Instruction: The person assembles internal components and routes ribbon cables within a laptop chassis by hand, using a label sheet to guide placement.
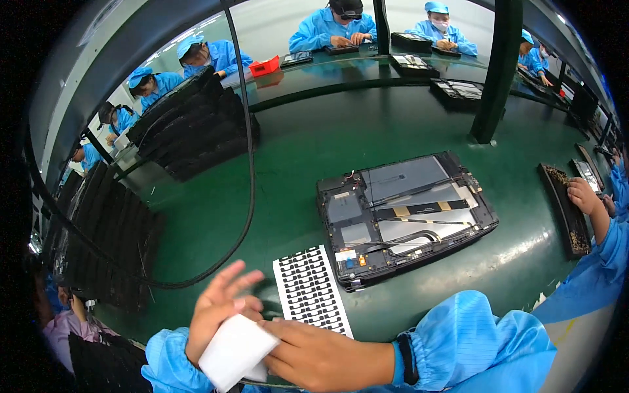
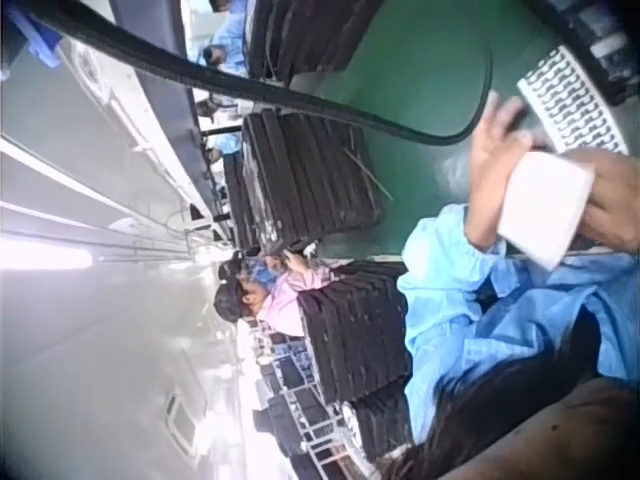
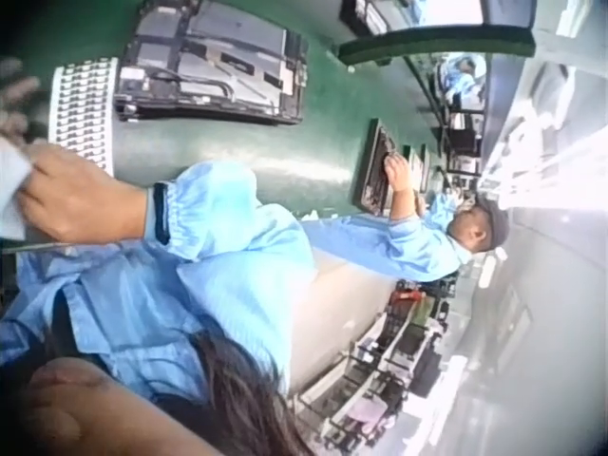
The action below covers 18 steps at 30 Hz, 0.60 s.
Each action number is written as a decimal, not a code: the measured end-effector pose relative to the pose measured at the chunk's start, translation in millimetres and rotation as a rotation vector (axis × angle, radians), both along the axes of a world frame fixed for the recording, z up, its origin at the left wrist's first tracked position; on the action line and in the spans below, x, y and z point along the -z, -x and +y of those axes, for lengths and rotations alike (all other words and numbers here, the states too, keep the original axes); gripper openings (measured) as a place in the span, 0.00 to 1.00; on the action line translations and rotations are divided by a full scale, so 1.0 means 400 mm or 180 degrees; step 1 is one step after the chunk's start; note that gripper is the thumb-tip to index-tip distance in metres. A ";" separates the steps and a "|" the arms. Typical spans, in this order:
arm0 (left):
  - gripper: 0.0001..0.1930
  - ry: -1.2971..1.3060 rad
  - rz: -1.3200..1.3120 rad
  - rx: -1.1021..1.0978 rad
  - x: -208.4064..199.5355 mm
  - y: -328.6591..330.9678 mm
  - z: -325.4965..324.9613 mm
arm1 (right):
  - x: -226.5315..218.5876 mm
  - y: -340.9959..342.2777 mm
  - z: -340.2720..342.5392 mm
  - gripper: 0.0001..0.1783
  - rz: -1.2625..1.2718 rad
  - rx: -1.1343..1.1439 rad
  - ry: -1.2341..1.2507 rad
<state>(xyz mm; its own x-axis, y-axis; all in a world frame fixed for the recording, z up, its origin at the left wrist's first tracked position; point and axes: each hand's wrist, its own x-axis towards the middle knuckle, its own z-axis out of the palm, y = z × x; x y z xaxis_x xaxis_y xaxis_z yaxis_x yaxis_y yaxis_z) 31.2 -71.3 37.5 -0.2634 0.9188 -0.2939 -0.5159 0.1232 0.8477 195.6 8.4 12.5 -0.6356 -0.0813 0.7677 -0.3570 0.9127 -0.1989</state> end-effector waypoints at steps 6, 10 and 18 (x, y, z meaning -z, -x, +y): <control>0.14 0.0024 0.2899 -0.0889 0.097 0.182 0.063 | -0.055 -0.051 0.099 0.11 -0.0673 0.1094 -0.0681; 0.12 -0.0716 0.5104 -0.0988 0.058 0.144 0.081 | -0.053 -0.053 0.155 0.12 -0.1242 0.1788 -0.0780; 0.23 -0.1533 0.4254 0.1789 -0.034 0.086 0.034 | -0.041 -0.078 0.144 0.13 -0.1271 0.1650 -0.0472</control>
